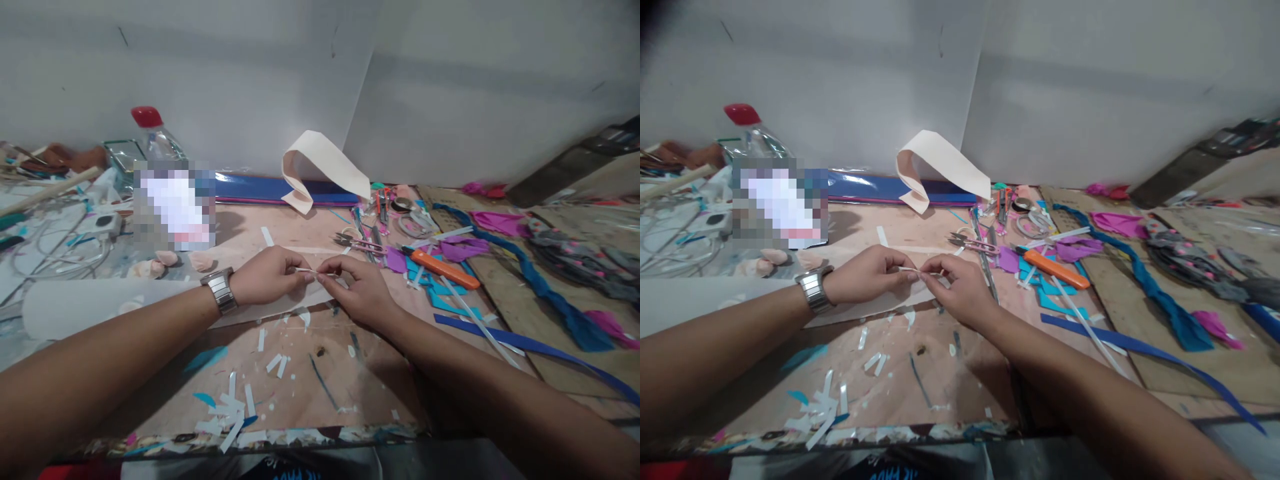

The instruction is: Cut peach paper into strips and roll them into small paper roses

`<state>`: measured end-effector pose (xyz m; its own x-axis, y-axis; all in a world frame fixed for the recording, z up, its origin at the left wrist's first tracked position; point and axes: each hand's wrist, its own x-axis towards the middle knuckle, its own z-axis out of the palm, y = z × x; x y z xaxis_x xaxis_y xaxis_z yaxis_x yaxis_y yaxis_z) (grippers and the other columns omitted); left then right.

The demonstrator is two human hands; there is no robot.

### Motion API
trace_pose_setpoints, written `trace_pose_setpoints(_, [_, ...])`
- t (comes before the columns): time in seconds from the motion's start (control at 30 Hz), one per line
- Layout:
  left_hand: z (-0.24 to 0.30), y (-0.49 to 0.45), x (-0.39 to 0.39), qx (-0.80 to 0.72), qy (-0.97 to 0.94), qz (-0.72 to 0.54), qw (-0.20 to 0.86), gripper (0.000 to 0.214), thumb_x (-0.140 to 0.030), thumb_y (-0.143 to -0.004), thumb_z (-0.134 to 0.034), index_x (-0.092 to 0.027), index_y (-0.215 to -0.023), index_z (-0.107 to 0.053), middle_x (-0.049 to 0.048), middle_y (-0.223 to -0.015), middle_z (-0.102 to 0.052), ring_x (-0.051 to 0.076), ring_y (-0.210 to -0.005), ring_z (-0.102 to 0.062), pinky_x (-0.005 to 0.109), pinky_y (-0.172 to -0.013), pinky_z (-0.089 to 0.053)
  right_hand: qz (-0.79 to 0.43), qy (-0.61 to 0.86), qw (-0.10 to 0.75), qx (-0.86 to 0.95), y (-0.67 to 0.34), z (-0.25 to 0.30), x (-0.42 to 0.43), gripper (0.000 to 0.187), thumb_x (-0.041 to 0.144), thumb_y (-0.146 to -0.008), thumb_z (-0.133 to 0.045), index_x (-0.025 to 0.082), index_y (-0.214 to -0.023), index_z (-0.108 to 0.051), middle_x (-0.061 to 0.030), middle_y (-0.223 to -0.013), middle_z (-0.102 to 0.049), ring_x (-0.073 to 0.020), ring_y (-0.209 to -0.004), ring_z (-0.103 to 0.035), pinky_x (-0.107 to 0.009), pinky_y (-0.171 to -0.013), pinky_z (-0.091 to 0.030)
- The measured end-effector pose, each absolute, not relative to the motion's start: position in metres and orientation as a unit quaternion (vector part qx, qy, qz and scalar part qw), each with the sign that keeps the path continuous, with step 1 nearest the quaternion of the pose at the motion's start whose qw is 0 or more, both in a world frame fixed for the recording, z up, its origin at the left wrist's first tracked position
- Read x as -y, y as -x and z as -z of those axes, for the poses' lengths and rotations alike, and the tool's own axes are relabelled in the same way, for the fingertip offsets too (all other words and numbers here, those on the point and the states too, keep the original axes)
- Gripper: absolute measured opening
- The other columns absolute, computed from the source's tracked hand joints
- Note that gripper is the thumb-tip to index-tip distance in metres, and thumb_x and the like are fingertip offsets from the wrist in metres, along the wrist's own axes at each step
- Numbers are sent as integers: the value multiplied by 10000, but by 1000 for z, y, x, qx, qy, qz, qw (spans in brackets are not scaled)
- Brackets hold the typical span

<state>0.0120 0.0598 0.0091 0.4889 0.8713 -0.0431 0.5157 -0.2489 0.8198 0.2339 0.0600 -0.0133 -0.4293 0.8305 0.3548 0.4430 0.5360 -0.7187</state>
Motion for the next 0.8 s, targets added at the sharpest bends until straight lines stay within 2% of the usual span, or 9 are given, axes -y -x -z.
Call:
trace_pose_setpoints(0.23, [-6,-9,-63,-441,-735,-224,463,244,-262,-873,-572,-159,-955,-778,22,-844,-769,150,-762,-671,242,-714,-471,-217,353,362,835,-237,15,-62,53,215,-907,-683,221,-918,-735,-33,-888,-773,-184,-828,-709,-320,-792,-522])
trace_pose_setpoints(0.4, [-5,-7,-65,-453,-728,-225,462,255,-220,-835,-535,-163,-905,-774,5,-775,-729,134,-710,-619,228,-651,-441,-210,335,372,840,-236,13,-61,57,211,-912,-675,229,-892,-726,-36,-879,-772,-185,-819,-714,-330,-778,-535])
trace_pose_setpoints(0.6, [-7,-6,-66,-482,-721,-222,446,258,-209,-801,-482,-155,-797,-735,-3,-664,-633,120,-621,-528,221,-567,-379,-210,333,383,836,-236,11,-60,65,194,-902,-674,235,-879,-720,-33,-877,-769,-185,-817,-717,-339,-786,-545])
trace_pose_setpoints(0.7, [-10,-6,-66,-470,-723,-224,455,229,-211,-791,-525,-159,-866,-735,5,-766,-688,130,-690,-576,224,-617,-413,-209,339,382,834,-236,12,-60,61,195,-894,-680,234,-874,-723,-33,-874,-771,-187,-813,-719,-341,-783,-548])
trace_pose_setpoints(0.8, [-12,-7,-64,-449,-724,-222,473,217,-326,-851,-610,-159,-904,-738,18,-832,-724,139,-736,-611,232,-663,-441,-207,330,383,837,-236,12,-60,66,193,-895,-678,232,-871,-726,-30,-867,-771,-182,-807,-718,-333,-781,-547])
